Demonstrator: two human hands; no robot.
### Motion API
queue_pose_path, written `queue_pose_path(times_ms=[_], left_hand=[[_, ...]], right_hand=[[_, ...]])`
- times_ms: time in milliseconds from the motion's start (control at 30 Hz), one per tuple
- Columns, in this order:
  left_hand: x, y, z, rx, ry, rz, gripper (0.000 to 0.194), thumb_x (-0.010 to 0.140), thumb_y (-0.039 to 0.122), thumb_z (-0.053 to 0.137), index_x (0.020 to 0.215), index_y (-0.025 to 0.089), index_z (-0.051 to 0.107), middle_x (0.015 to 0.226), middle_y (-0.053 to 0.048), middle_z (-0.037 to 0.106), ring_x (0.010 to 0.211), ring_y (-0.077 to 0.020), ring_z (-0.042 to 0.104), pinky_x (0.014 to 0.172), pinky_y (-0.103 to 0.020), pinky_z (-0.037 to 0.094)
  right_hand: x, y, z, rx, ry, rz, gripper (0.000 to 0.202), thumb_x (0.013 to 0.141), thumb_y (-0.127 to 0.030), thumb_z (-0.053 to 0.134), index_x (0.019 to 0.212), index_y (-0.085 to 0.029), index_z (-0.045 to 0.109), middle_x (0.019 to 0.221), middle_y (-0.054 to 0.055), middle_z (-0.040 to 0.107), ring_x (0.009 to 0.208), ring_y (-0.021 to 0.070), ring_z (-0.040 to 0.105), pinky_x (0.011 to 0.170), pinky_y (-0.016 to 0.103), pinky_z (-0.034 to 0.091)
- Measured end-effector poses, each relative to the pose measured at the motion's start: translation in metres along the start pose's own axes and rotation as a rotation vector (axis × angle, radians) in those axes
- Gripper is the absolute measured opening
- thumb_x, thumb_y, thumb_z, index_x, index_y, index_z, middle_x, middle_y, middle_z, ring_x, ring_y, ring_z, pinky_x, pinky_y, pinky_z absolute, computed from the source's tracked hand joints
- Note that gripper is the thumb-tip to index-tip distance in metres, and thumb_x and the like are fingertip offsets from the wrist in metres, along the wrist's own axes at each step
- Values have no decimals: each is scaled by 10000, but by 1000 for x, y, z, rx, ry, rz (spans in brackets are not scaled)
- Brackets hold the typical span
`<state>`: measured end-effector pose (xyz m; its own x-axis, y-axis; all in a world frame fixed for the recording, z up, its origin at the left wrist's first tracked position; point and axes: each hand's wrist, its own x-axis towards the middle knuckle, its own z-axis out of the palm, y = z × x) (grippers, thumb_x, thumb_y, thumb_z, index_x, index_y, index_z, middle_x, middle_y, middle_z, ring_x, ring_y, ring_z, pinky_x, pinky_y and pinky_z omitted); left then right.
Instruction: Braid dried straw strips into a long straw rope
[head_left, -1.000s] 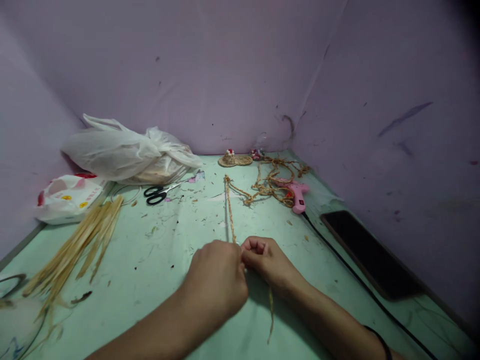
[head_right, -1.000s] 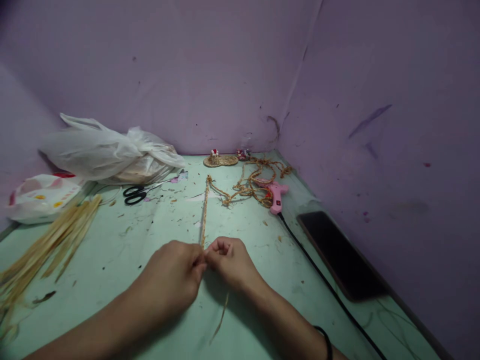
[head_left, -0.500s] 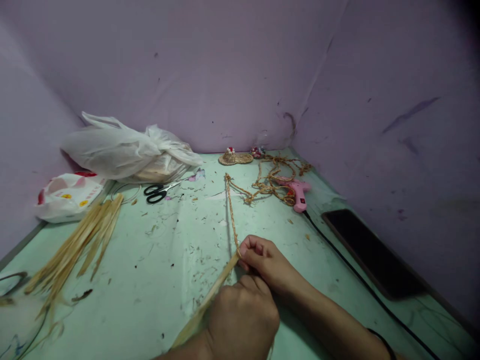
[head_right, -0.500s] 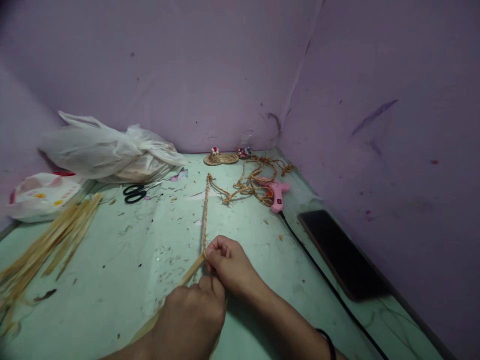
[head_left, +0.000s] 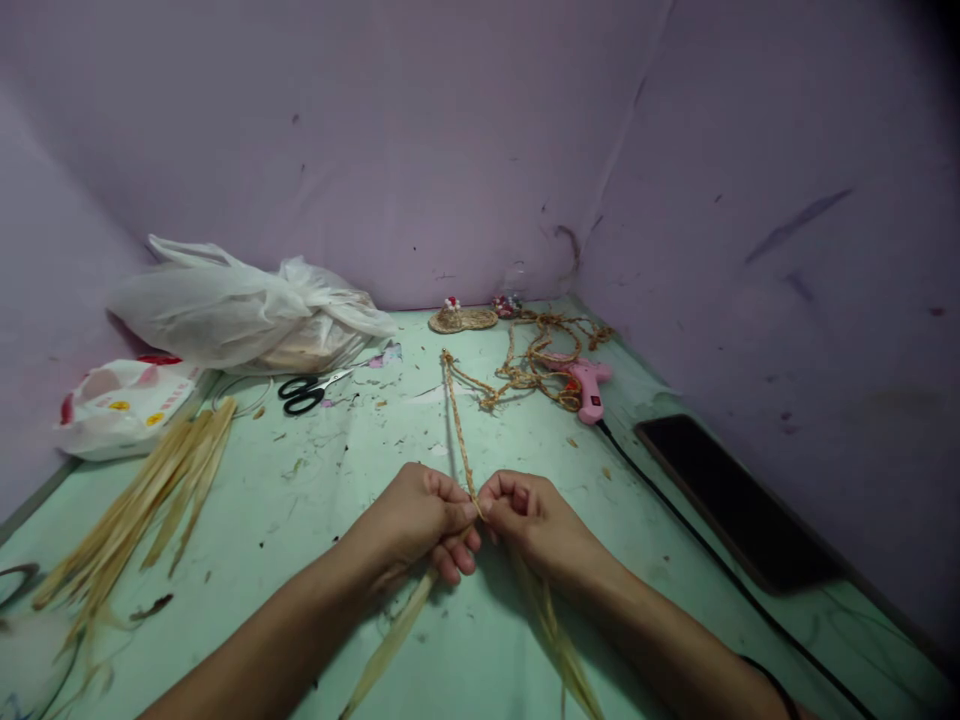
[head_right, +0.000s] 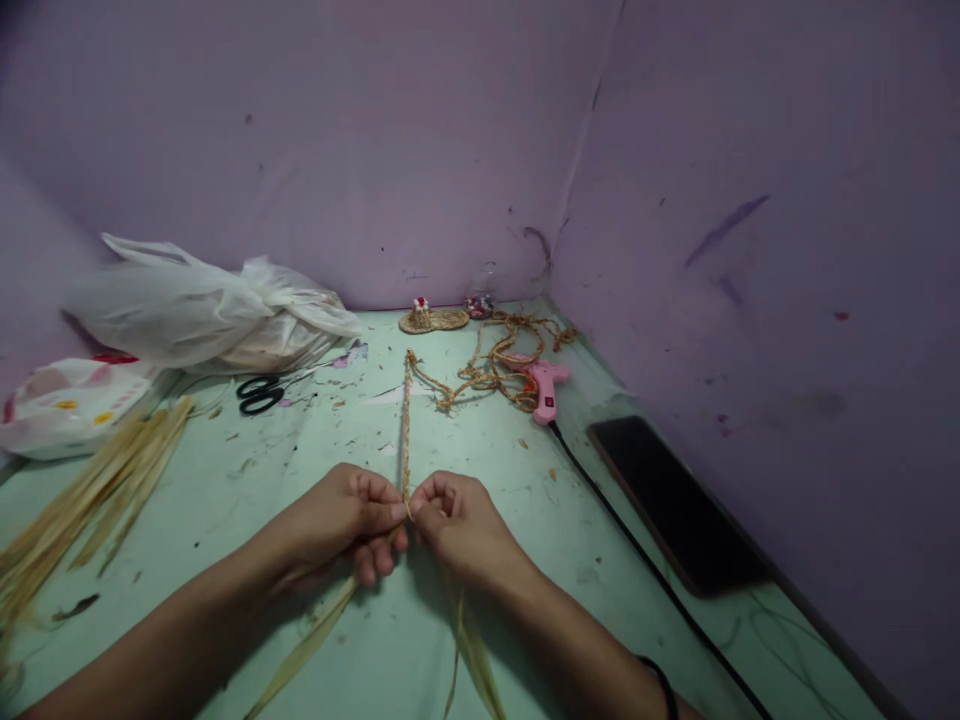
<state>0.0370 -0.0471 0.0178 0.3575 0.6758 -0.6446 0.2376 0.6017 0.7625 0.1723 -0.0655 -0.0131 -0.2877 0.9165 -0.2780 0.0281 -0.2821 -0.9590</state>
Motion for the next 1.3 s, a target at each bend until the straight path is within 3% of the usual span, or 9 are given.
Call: queue_pose_path(times_ms=[233,433,633,733,900,1033,1167,1300], left_hand=[[0,-2,1,91,-45,-12,171,660,265,519,565,134,465,423,-2,511,317,-104,465,288,-195,347],[3,-3,4,304,123,78,153,625,155,463,473,150,451,328,39,408,257,-51,288,291,-179,197],[5,-10,12,329,242,203,201,605,126,462,408,151,429,329,46,358,317,-47,292,339,-189,197],[6,-14,14,243,228,176,212,618,150,448,407,159,429,318,43,363,283,-56,305,319,-194,202],[3,-9,13,144,152,102,235,615,185,426,382,161,428,256,37,325,221,-58,262,285,-192,165],[3,-7,8,209,109,153,152,550,147,450,399,150,446,309,35,388,253,-49,294,298,-184,181],[9,-10,3,156,72,160,82,493,122,452,414,143,454,313,51,369,283,-31,266,319,-173,171],[10,-9,1,99,-7,168,94,513,187,501,445,150,448,333,55,380,279,-32,261,322,-182,162]], right_hand=[[-11,7,-1,-455,123,-179,137,791,-256,440,703,-169,500,533,-14,497,473,82,384,447,201,270],[-18,0,-1,-728,163,-284,114,775,-210,437,725,-170,531,584,13,541,507,104,434,483,219,283],[-28,-6,1,-901,290,-294,158,752,-236,468,647,-168,564,591,42,566,509,121,464,484,238,274],[-32,-6,5,-930,267,-309,183,757,-239,461,616,-166,554,548,36,560,461,109,447,457,239,247],[-34,6,13,-1139,269,-557,166,697,-90,432,660,-143,585,581,56,583,459,117,463,459,259,220],[-34,13,15,-1318,265,-684,211,636,-17,430,683,-125,606,558,62,578,432,115,439,442,270,172],[-35,2,8,-1192,184,-635,137,706,-137,483,710,-147,620,579,53,593,487,121,473,458,255,225],[-28,-15,-2,-653,350,-345,189,769,-302,478,685,-168,581,647,33,605,595,125,522,559,235,355]])
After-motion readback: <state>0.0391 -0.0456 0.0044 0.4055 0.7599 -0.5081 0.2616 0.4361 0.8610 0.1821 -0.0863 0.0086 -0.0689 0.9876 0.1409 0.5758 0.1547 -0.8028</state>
